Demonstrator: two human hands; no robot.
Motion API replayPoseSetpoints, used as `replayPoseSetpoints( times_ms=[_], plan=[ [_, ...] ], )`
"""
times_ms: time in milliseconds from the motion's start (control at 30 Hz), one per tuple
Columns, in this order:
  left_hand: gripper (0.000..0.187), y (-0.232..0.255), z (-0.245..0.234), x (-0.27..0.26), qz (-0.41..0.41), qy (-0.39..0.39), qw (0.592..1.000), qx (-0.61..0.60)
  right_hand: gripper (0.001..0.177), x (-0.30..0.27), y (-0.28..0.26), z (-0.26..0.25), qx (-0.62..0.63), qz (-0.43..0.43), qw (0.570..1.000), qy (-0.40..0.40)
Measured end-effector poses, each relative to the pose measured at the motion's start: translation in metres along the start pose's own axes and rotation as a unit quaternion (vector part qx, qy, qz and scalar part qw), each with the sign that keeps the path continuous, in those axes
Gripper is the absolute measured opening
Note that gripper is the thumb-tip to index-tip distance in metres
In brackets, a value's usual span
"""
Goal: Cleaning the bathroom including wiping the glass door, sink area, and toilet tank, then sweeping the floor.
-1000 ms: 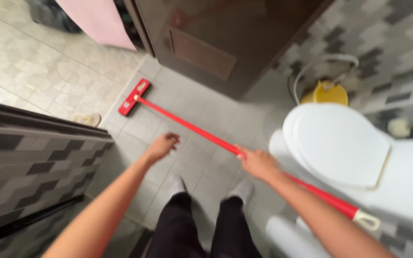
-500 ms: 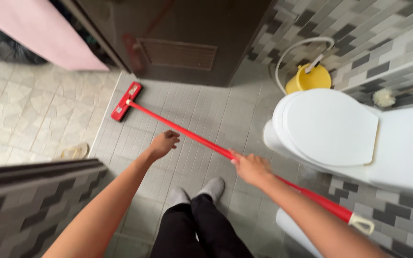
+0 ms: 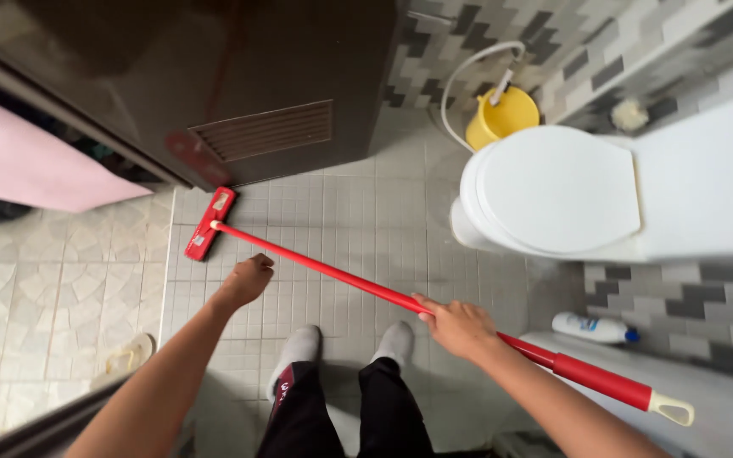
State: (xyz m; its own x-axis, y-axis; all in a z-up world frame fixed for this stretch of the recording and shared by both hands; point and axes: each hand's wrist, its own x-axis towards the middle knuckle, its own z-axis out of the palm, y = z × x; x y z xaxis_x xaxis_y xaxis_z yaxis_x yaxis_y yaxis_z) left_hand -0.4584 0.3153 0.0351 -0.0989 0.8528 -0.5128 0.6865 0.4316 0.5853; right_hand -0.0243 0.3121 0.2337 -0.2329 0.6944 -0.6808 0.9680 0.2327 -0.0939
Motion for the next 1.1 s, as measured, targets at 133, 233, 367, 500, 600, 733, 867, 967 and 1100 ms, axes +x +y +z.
replayPoseSetpoints(
  times_ms=[133, 233, 367, 500, 600, 733, 867, 967, 1100],
  plan=[
    [0.038, 0.003, -0.050, -0.007, -0.054, -0.084, 0.994, 0.042, 0.050, -0.039, -0.022, -0.003, 0.005, 0.069, 0.997, -0.034],
    [0.038, -0.041, -0.041, 0.006, -0.013, -0.106, 0.992, 0.070, 0.052, -0.078, -0.016, 0.008, 0.004, 0.122, 0.990, -0.075],
    [0.039, 0.000, -0.050, -0.005, -0.023, -0.137, 0.985, 0.104, 0.052, -0.091, -0.032, 0.019, 0.026, 0.166, 0.982, -0.090],
    [0.039, 0.001, -0.009, 0.024, 0.023, -0.132, 0.989, 0.068, 0.052, -0.079, -0.020, 0.035, 0.038, 0.142, 0.989, -0.037],
    [0.036, -0.024, 0.036, 0.027, 0.152, -0.116, 0.970, 0.147, 0.050, -0.117, -0.008, 0.026, 0.036, 0.190, 0.978, -0.082],
    [0.037, 0.041, 0.032, 0.001, 0.135, -0.145, 0.975, 0.102, 0.052, -0.141, 0.017, 0.010, 0.023, 0.217, 0.975, -0.048],
    [0.040, 0.084, 0.022, -0.021, 0.084, -0.194, 0.975, 0.069, 0.051, -0.151, 0.017, 0.000, 0.071, 0.278, 0.956, -0.053],
    [0.041, 0.130, 0.002, -0.047, 0.048, -0.211, 0.973, 0.075, 0.051, -0.157, 0.030, 0.012, 0.066, 0.304, 0.949, -0.041],
    [0.042, 0.111, 0.027, -0.030, 0.089, -0.206, 0.971, 0.084, 0.052, -0.150, 0.050, 0.039, 0.109, 0.336, 0.935, -0.038]
  ],
)
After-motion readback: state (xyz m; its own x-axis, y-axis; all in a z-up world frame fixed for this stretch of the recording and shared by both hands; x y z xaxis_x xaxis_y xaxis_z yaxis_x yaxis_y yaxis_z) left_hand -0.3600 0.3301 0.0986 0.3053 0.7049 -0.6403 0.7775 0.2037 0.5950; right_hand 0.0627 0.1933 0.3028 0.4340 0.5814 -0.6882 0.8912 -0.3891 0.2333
